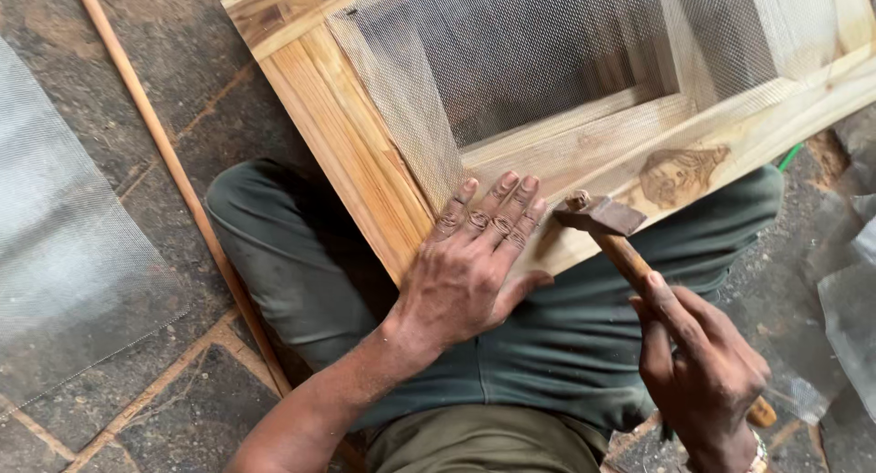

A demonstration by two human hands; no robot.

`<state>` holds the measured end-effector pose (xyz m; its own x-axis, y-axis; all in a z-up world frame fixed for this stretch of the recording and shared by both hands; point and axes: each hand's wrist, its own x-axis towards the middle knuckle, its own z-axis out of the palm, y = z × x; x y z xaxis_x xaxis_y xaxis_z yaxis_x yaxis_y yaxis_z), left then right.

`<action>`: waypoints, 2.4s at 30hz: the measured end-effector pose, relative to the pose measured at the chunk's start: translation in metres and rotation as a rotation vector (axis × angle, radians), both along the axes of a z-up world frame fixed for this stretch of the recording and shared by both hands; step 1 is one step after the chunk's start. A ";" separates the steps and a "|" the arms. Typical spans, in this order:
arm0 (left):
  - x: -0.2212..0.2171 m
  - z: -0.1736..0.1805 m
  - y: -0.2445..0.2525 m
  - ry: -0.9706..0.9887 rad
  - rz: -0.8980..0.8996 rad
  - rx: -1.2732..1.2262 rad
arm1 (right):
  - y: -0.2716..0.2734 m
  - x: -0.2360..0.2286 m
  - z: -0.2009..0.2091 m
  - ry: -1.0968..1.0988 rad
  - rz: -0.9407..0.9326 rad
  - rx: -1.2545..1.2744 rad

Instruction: The person attaches a mesh screen to a wooden frame by hand, using a hammer to drive nails along the edges. They work systematically around the perimeter, securing the screen in place.

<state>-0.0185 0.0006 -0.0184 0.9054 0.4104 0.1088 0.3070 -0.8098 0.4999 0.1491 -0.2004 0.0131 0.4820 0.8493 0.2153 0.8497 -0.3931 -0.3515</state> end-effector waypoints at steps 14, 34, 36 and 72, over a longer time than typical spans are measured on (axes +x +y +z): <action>-0.010 -0.002 -0.025 -0.068 0.118 -0.030 | -0.006 -0.002 0.004 -0.057 0.016 0.004; -0.019 0.003 -0.021 -0.140 -0.027 0.156 | -0.011 -0.004 0.004 0.010 0.042 0.107; -0.020 0.001 -0.023 -0.135 -0.030 0.165 | -0.017 -0.004 -0.003 -0.011 0.085 0.251; -0.021 0.000 -0.024 -0.211 0.010 0.124 | -0.011 0.012 0.007 -0.182 0.323 0.072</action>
